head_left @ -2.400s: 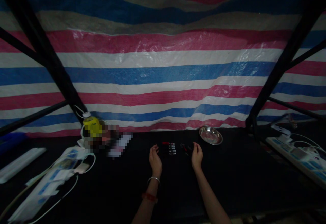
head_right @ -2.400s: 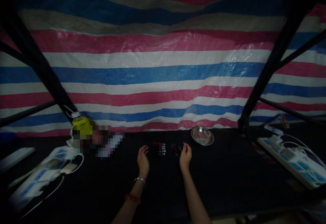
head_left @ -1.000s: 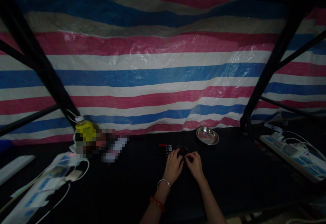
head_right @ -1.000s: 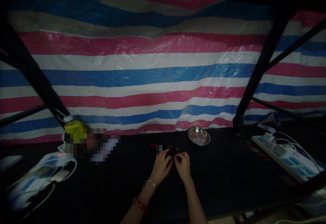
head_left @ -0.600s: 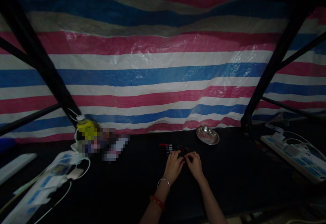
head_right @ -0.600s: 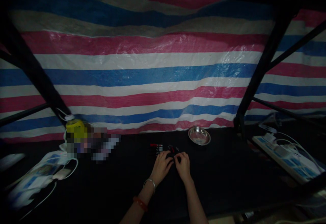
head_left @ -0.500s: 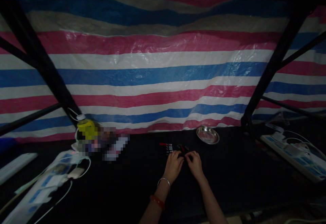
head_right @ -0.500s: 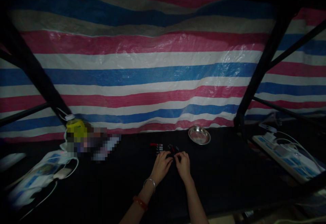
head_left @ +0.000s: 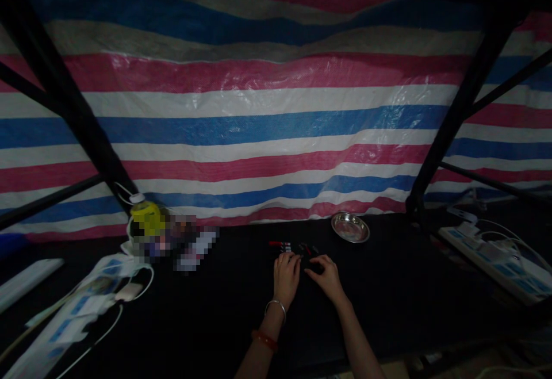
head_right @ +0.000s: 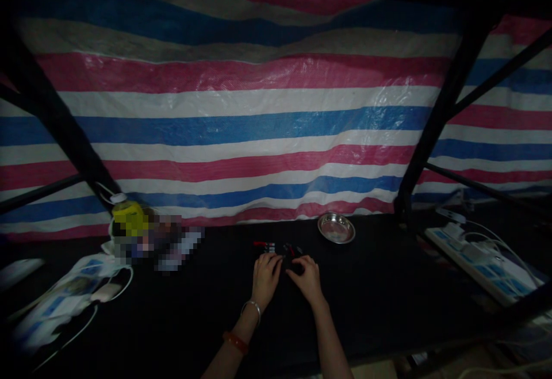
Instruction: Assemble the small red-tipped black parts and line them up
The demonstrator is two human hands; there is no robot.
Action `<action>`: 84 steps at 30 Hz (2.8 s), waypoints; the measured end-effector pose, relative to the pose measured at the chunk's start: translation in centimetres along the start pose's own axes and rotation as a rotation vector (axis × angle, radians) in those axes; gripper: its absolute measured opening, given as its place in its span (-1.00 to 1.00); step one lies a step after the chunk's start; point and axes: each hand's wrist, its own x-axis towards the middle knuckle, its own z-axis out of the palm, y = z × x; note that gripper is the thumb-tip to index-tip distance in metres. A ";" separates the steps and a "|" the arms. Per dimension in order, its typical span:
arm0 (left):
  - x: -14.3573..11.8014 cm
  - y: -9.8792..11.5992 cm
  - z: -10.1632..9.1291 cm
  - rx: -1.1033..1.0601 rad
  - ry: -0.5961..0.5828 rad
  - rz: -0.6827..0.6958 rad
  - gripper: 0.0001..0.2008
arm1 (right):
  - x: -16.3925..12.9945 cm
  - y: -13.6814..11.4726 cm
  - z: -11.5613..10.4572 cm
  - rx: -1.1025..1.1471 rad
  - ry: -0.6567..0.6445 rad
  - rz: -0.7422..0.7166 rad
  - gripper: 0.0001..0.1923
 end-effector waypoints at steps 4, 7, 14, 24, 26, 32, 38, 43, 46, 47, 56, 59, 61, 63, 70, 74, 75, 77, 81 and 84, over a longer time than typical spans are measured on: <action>0.0 -0.2 -0.1 -0.022 0.054 -0.044 -0.81 | -0.2 -0.2 -0.1 0.009 0.029 -0.020 -0.82; 0.0 -0.1 -0.2 -0.029 0.045 -0.045 -0.81 | -0.5 -0.4 0.0 0.038 0.107 -0.013 -0.73; 0.1 0.7 -0.5 -0.029 -0.027 0.019 -0.79 | -2.3 0.9 -0.1 0.088 0.212 0.022 -0.72; 0.3 1.2 -1.1 -0.006 -0.060 0.045 -0.78 | -3.3 1.8 0.0 0.117 0.301 0.125 -0.76; 0.2 1.1 -0.9 0.001 -0.051 0.033 -0.77 | -3.2 1.3 -0.1 0.060 0.304 0.108 -0.77; 0.1 0.7 -0.6 0.026 -0.048 -0.041 -0.74 | -3.3 0.6 -0.7 -0.046 0.270 0.106 -0.73; 0.0 0.9 -0.7 0.037 -0.065 0.015 -0.73 | -2.6 -1.6 0.0 0.305 0.135 0.155 -0.64; -0.1 0.8 -0.7 0.028 -0.066 0.044 -0.74 | -1.8 -3.4 1.6 0.680 -0.030 0.335 -0.53; -0.1 0.7 -0.7 0.022 -0.056 0.043 -0.74 | -1.3 -3.7 2.1 0.778 -0.041 0.365 -0.55; -0.1 0.7 -0.7 0.018 -0.047 0.042 -0.74 | -1.1 -3.6 2.2 0.815 -0.025 0.372 -0.56; 0.0 0.7 -0.7 0.002 -0.066 0.058 -0.75 | 0.3 -3.7 3.0 1.022 0.082 0.437 -0.60; -0.1 0.6 -0.5 0.007 -0.051 0.035 -0.75 | 0.5 -3.8 3.1 1.056 0.107 0.454 -0.59; -0.1 0.5 -0.4 0.015 -0.021 0.022 -0.75 | 0.5 -3.7 3.1 1.055 0.140 0.474 -0.60; -0.1 0.5 -0.4 0.019 -0.004 0.019 -0.75 | 0.5 -3.7 3.0 1.046 0.147 0.487 -0.61; 0.0 0.7 -0.7 -0.021 -0.055 0.034 -0.74 | 0.3 -4.2 2.9 1.039 0.065 0.478 -0.62; 0.0 0.6 -0.8 -0.039 -0.021 -0.017 -0.73 | 0.3 -4.3 2.6 1.062 0.075 0.483 -0.62; 0.0 0.5 -0.8 -0.042 -0.007 -0.034 -0.72 | 0.2 -4.3 2.5 1.066 0.070 0.492 -0.61; 0.0 0.5 -0.8 -0.054 0.001 -0.047 -0.72 | 0.1 -4.3 2.4 1.072 0.052 0.500 -0.62; 0.0 0.5 -0.9 -0.086 -0.041 -0.015 -0.73 | 0.0 -4.3 2.4 1.082 0.048 0.502 -0.63; 0.1 0.7 -0.9 -0.091 -0.059 0.003 -0.72 | 0.0 -4.1 2.3 1.100 0.115 0.490 -0.61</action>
